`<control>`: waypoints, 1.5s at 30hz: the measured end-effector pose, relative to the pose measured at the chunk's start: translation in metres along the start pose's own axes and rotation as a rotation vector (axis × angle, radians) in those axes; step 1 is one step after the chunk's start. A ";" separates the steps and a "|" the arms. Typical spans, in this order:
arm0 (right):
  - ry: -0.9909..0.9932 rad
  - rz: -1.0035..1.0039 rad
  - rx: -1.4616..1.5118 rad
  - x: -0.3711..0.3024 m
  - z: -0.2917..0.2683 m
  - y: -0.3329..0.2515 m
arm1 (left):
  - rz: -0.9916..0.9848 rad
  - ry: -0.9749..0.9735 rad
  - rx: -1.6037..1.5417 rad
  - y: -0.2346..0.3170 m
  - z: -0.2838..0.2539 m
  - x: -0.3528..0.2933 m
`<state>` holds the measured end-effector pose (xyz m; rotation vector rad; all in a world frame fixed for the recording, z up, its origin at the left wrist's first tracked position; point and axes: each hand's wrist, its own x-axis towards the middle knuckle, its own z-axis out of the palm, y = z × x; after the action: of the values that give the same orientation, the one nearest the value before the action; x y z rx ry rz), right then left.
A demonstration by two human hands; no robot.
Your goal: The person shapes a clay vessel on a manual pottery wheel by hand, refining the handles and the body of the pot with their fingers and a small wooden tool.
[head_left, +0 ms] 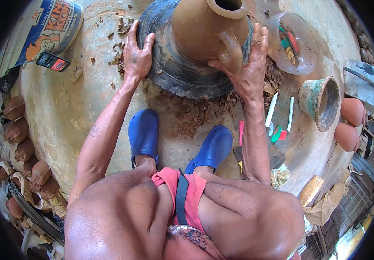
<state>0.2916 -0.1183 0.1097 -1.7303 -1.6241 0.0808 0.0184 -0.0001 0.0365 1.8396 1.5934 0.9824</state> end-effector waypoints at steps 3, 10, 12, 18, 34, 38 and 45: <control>0.016 -0.001 0.037 -0.004 -0.001 -0.010 | -0.004 0.006 0.005 0.000 -0.002 -0.002; 0.026 0.116 0.124 -0.020 0.020 0.000 | -0.028 0.038 -0.010 0.010 0.006 -0.014; -0.025 0.129 0.075 -0.024 0.016 0.004 | -0.040 0.056 -0.007 0.012 0.007 -0.021; 0.303 0.226 0.070 -0.055 -0.019 -0.020 | -0.067 0.103 0.027 0.011 0.012 -0.048; -0.096 0.121 -0.154 -0.041 0.000 -0.039 | -0.211 0.114 -0.047 0.011 0.020 -0.044; -0.117 -0.106 -0.234 -0.056 -0.016 0.007 | -0.173 0.127 -0.045 0.008 0.021 -0.044; 0.342 0.244 0.225 -0.035 0.006 -0.025 | -0.163 0.126 -0.034 0.008 0.017 -0.046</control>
<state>0.2605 -0.1488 0.1037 -1.6546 -1.1107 0.0762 0.0348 -0.0448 0.0236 1.6237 1.7593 1.0619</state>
